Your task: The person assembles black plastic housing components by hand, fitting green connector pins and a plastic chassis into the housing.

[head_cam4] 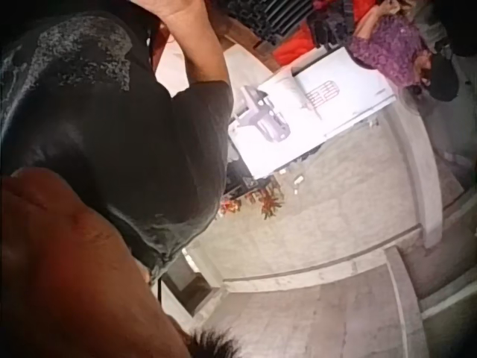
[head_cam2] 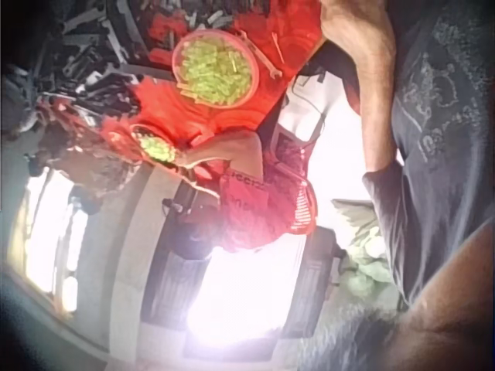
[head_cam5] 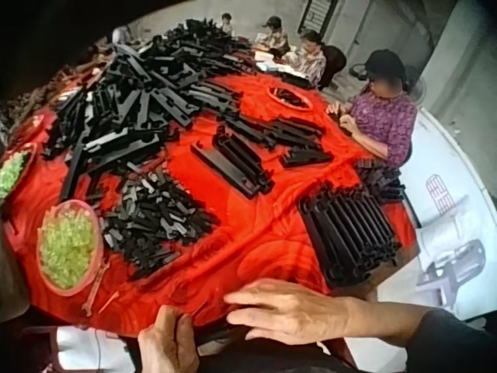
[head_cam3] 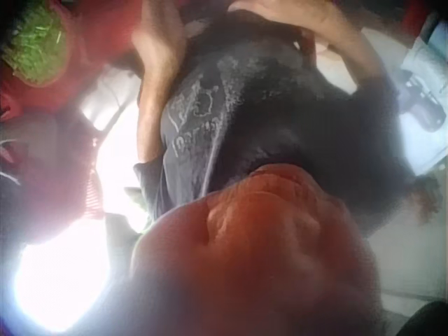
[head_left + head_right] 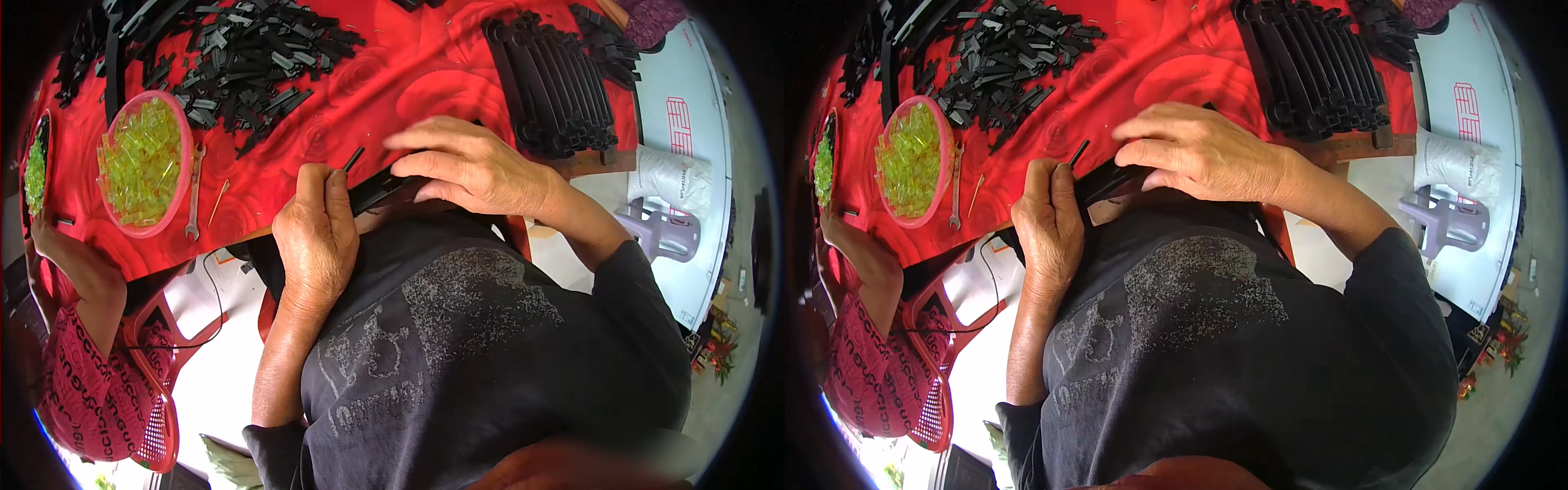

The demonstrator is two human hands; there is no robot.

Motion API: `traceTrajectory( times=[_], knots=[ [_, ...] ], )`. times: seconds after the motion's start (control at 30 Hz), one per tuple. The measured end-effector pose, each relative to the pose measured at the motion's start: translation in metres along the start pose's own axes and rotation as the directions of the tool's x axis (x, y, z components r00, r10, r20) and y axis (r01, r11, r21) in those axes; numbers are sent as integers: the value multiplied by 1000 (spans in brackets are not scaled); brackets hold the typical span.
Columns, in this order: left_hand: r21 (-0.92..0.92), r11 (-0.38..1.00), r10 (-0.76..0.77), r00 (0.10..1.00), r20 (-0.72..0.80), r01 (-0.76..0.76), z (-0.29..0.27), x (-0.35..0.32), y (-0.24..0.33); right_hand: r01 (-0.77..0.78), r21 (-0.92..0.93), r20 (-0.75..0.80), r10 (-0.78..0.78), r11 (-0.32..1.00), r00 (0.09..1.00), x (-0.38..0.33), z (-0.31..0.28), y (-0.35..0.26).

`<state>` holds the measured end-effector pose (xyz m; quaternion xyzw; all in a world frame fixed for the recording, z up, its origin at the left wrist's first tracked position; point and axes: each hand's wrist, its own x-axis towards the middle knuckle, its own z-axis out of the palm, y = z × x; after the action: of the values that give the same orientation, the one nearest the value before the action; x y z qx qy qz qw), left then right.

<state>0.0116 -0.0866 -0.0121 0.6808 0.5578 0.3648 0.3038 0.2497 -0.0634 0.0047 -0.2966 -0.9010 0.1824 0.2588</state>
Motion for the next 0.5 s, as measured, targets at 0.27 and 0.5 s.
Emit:
traceTrajectory(
  times=[0.27, 0.5],
  knots=[
    [-180, 972, 109, 966, -236, -153, 6, 9, -16, -120, -100, -124, 107, 988, 986, -20, -10, -1],
    [-130, 989, 45, 979, -201, -72, 5, 10, -32, -610, -190, -731, 303, 769, 611, -55, -55, 38]
  ],
)
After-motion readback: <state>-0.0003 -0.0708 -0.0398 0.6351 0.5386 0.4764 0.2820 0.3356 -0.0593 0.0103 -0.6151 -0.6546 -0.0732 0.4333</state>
